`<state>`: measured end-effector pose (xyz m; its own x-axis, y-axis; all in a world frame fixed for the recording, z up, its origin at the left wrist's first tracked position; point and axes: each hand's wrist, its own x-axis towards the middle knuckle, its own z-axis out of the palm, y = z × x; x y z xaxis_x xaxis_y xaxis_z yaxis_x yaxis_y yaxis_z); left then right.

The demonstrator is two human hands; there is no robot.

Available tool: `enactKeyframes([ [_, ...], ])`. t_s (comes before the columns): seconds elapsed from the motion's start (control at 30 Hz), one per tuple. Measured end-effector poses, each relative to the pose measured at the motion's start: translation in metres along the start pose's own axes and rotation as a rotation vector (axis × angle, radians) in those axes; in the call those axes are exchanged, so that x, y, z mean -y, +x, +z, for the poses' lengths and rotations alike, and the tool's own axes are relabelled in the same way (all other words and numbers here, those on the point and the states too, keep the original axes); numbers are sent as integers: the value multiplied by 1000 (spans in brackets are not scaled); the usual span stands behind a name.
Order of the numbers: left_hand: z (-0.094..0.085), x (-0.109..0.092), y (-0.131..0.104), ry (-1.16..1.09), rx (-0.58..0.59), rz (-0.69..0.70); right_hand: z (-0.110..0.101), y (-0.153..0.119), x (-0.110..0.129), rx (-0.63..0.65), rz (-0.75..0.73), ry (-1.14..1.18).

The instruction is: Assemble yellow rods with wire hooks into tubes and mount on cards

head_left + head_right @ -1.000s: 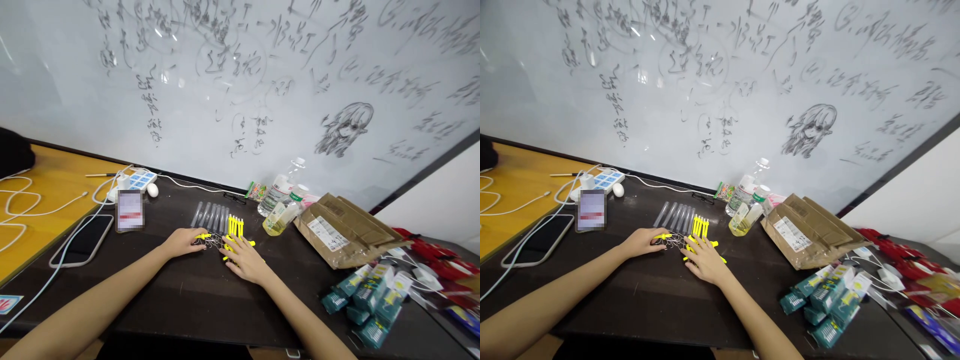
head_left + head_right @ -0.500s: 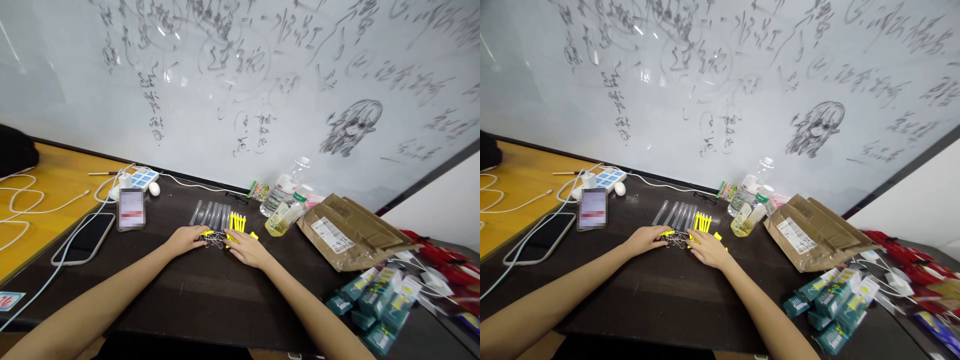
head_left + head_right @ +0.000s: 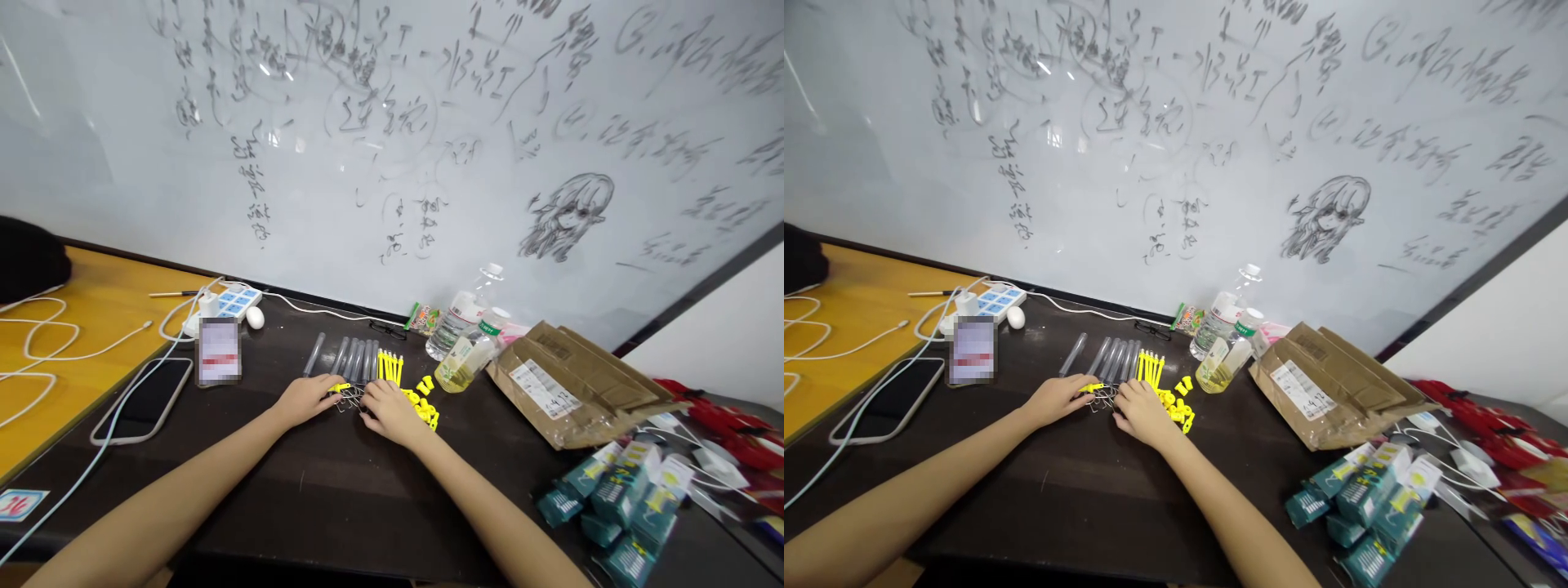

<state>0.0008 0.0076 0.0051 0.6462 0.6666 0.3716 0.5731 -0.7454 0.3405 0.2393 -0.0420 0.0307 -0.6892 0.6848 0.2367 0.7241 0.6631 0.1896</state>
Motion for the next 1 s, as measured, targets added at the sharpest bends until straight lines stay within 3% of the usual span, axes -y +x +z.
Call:
enactKeyframes([
  [0.13,-1,0,-1,11,-3,2,-3,12,22,58,199,-2],
  [0.27,0,1,0,-7,6,8,-5,12,28,96,335,46],
  [0.67,-1,-4,-4,14,41,68,-4,3,27,90,250,308],
  [0.87,-4,-7,-4,36,49,53,1,11,39,16,389,275],
  [1.0,-5,-6,-3,45,53,50,-2,18,43,113,448,302],
])
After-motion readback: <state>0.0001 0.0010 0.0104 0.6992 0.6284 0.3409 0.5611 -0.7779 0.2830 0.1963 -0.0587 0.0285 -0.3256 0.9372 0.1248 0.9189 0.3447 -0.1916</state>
